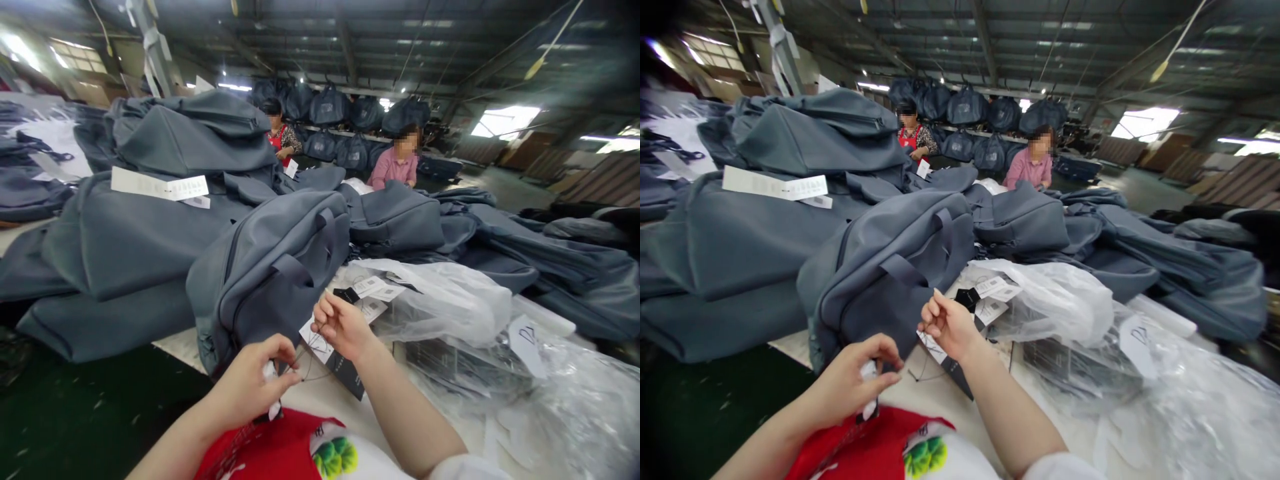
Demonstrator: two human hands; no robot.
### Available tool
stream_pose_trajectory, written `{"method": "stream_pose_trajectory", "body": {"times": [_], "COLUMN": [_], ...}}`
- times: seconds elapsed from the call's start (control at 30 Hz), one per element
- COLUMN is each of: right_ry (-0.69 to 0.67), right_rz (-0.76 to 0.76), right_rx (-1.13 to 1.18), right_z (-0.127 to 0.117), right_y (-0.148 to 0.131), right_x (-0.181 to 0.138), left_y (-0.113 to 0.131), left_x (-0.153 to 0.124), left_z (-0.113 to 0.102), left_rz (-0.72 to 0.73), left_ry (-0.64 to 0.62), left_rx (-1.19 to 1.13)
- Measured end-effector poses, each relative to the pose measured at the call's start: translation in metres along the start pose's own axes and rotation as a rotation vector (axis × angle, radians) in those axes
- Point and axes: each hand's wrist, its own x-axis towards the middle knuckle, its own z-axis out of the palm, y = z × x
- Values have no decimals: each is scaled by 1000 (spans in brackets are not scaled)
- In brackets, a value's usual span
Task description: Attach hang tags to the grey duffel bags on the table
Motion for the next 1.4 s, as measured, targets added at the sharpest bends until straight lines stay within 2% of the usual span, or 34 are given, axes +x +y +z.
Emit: {"method": "stream_pose_trajectory", "body": {"times": [0.2, 0.33, 0.37, 0.4, 0.47, 0.53, 0.57, 0.63, 0.7, 0.77, 0.87, 0.97, 1.07, 1.13, 1.27, 1.4], "right_ry": [-82, -148, -186, -211, -188, -37, 70, 249, 276, 131, -106, -298, -491, -535, -503, -495], "right_rz": [-34, -43, -43, -53, -128, -265, -349, -522, -674, -687, -552, -479, -357, -318, -292, -267], "right_rx": [52, -63, -142, -239, -423, -515, -525, -478, -379, -311, -429, -640, -783, -821, -844, -891], "right_z": [8, 18, 22, 25, 30, 34, 35, 40, 49, 60, 75, 80, 79, 78, 77, 75], "right_y": [6, 25, 31, 37, 45, 45, 41, 27, 8, -12, -39, -61, -77, -83, -86, -87], "right_x": [5, 11, 14, 19, 33, 53, 63, 84, 99, 106, 109, 110, 116, 122, 131, 129], "left_y": [-6, 4, 8, 12, 21, 32, 37, 46, 51, 54, 59, 66, 71, 71, 64, 61], "left_x": [-3, -7, -7, -6, -2, 6, 11, 22, 33, 44, 55, 66, 81, 91, 109, 118], "left_z": [2, -3, -6, -10, -23, -42, -52, -74, -93, -109, -131, -145, -148, -145, -138, -138], "left_rz": [-155, -188, -178, -173, -193, -230, -239, -232, -223, -231, -260, -292, -313, -296, -249, -221], "left_ry": [20, -214, -214, -156, 79, 296, 365, 451, 468, 432, 327, 294, 317, 327, 347, 370], "left_rx": [-202, -276, -255, -228, -189, -185, -188, -199, -249, -360, -494, -481, -386, -275, -29, 70]}}
